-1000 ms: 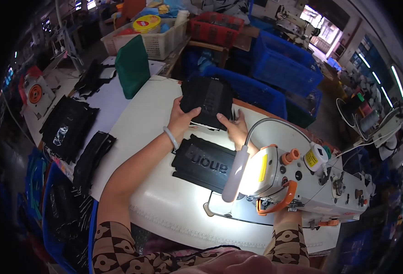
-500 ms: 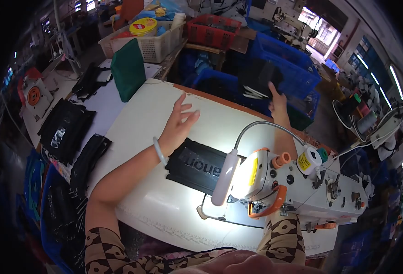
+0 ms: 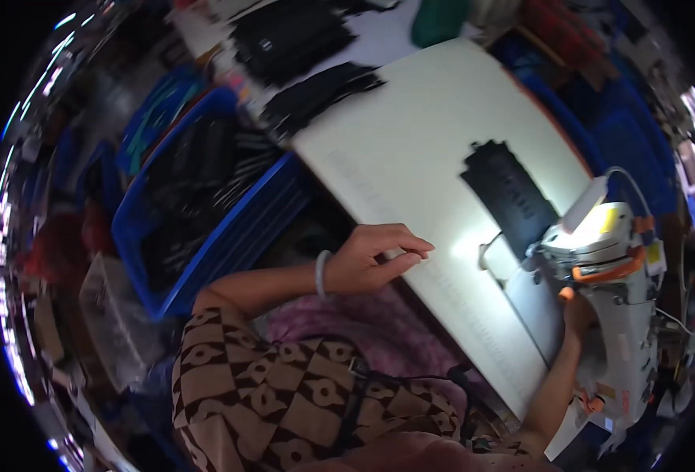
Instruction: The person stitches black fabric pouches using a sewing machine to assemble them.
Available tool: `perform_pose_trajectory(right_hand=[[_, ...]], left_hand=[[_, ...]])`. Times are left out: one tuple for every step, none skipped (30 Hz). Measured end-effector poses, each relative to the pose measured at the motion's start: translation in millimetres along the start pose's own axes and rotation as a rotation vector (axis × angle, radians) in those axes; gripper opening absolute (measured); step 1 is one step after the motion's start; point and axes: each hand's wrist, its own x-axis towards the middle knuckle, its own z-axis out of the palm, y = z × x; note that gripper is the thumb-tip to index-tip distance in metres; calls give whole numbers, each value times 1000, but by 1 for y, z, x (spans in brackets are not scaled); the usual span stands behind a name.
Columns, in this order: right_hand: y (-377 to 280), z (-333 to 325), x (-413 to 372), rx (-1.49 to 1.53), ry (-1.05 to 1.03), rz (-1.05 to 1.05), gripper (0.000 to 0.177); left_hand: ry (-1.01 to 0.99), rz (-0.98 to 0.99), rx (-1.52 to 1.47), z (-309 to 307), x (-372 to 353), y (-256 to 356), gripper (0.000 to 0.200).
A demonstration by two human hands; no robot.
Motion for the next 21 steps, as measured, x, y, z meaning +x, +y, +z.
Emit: perform_pose_trajectory(right_hand=[[-41, -63, 69, 140, -337, 348, 36], [-75, -128, 128, 259, -685, 697, 32], [-81, -132, 126, 264, -701, 679, 32], [-84, -133, 122, 288, -599, 651, 33], [-86, -135, 118, 310, -494, 626, 35], [-88, -139, 116, 330, -389, 604, 38], [-93, -145, 113, 325, -397, 599, 38], [-97, -150, 111, 278, -346, 592, 37], [-101, -152, 112, 233, -290, 580, 36], [-105, -155, 116, 193, -231, 564, 35], [-108, -159, 118, 194, -226, 547, 35], [-111, -167, 114, 244, -204, 542, 34], [-115, -176, 108, 294, -185, 539, 33], [-122, -184, 107, 346, -165, 535, 32], [-132, -191, 109, 352, -165, 519, 32], [-147, -204, 114, 400, -165, 550, 32], [-163, -218, 118, 445, -164, 584, 31], [-175, -230, 122, 489, -162, 617, 31], [-183, -238, 125, 488, -156, 608, 31], [-191, -245, 127, 519, -174, 585, 31], [-199, -249, 129, 552, -194, 560, 31]], left_hand=[[23, -40, -44, 4, -21, 1, 21], [40, -75, -94, 9, -39, 0, 22], [56, -105, -147, 14, -57, -1, 23], [69, -123, -151, 19, -73, -3, 23], [80, -214, -155, 21, -85, -7, 26], [88, -302, -160, 22, -93, -11, 29], [92, -385, -168, 24, -102, -18, 33], [96, -387, -177, 27, -111, -31, 33], [159, -430, -203, 29, -121, -48, 36], [226, -473, -229, 28, -129, -63, 40], [296, -515, -252, 26, -134, -79, 44], [313, -516, -256, 23, -134, -91, 44], [469, -479, -218, 21, -130, -103, 48], [625, -440, -176, 18, -123, -112, 53], [642, -444, -177, 14, -113, -120, 53], [723, -482, -290, 12, -99, -128, 55], [799, -515, -407, 11, -88, -135, 58], [809, -512, -411, 10, -80, -139, 58], [765, -432, -471, 9, -72, -144, 59], [721, -352, -527, 6, -65, -149, 61], [678, -274, -578, 3, -63, -155, 62]])
